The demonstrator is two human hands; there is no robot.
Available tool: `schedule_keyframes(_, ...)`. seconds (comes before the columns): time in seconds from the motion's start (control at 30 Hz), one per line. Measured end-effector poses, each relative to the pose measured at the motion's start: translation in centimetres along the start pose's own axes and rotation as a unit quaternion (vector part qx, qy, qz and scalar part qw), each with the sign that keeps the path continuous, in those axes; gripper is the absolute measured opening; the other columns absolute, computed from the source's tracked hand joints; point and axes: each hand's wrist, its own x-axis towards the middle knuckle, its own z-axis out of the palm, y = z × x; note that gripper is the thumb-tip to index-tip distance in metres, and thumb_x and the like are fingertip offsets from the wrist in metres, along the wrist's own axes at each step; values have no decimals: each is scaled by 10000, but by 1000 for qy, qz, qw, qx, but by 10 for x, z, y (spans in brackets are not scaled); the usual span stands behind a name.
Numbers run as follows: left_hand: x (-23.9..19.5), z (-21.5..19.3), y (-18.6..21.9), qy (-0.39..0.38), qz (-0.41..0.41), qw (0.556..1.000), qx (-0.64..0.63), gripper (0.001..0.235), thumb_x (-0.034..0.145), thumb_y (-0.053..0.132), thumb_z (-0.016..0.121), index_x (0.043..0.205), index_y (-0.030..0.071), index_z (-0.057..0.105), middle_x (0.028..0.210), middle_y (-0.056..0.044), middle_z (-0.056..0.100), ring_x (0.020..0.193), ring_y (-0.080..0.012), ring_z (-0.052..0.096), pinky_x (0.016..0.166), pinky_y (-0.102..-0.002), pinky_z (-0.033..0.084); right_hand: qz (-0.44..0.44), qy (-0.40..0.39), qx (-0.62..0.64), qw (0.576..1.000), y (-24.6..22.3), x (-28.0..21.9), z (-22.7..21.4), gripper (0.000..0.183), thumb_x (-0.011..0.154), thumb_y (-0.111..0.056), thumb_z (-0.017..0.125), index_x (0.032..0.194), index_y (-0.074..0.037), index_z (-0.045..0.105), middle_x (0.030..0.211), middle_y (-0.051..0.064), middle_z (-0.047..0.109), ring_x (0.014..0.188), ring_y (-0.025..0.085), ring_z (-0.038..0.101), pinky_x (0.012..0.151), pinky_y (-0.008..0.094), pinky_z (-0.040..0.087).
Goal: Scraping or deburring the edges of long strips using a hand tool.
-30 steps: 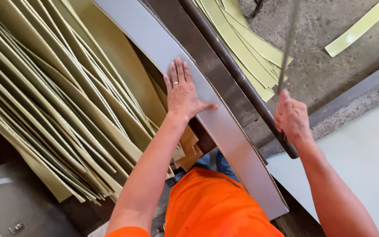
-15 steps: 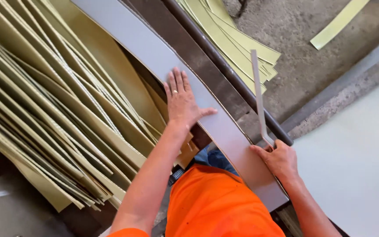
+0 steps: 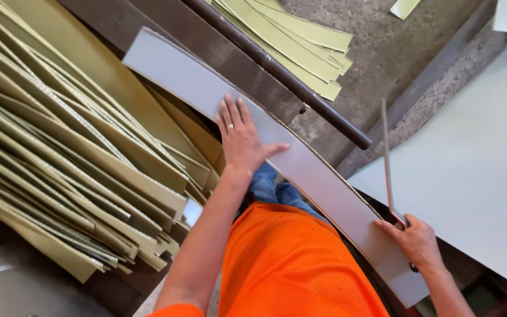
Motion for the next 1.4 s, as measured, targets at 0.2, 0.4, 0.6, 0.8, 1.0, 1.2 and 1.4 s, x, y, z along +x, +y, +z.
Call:
schedule_keyframes(0.2,-4,-7,3,-40,4,999,24,1552,508,762,854,1593,-54,102,1695,-226,38,1575,-377,17,1266,-537,53,-36,38,25,998,-7,0,-36,602,886,-580,680,693,-10,671,605,112,665,563,239,641,589,411,508)
schedule_keyframes(0.4,-3,-9,5,-55,-2,998,30,1558,510,767,856,1588,-56,89,1696,-217,17,1576,-368,-1,1264,-538,47,-178,8,178,968,-87,44,-37,612,1092,-534,552,802,4,591,624,99,471,589,148,439,511,376,389)
schedule_keyframes(0.6,2,-8,7,-60,-8,998,29,1580,491,773,857,1583,-72,89,1690,-221,18,1576,-367,-2,1263,-543,45,-269,-99,-87,954,-155,68,-51,578,975,-533,648,771,7,659,627,113,515,600,215,468,562,411,451)
schedule_keyframes(0.8,-3,-6,5,-55,-7,998,17,1574,486,781,855,1570,-87,115,1682,-241,40,1572,-375,13,1256,-576,60,-242,-127,115,955,-110,133,1,611,1059,-492,572,855,81,632,728,181,624,701,289,572,641,505,468)
schedule_keyframes(1.0,-5,-7,4,-83,-17,996,41,1547,515,753,862,1577,-89,114,1690,-254,25,1573,-391,2,1253,-580,56,-230,-134,42,963,-156,108,-36,609,1029,-533,608,768,16,648,592,27,507,539,153,459,498,352,388)
schedule_keyframes(1.2,5,-10,6,-61,22,998,23,1542,497,744,880,1561,-93,142,1664,-267,54,1557,-408,17,1243,-588,59,-299,-7,110,948,-161,98,-11,554,993,-529,625,820,-4,631,605,142,454,606,169,422,504,422,424)
schedule_keyframes(1.4,8,-7,8,-18,37,999,17,1529,472,705,886,1571,-90,180,1683,-230,145,1567,-355,118,1246,-566,119,-296,-49,57,952,-175,70,-3,615,955,-578,637,762,5,616,612,144,528,532,191,475,528,416,434)
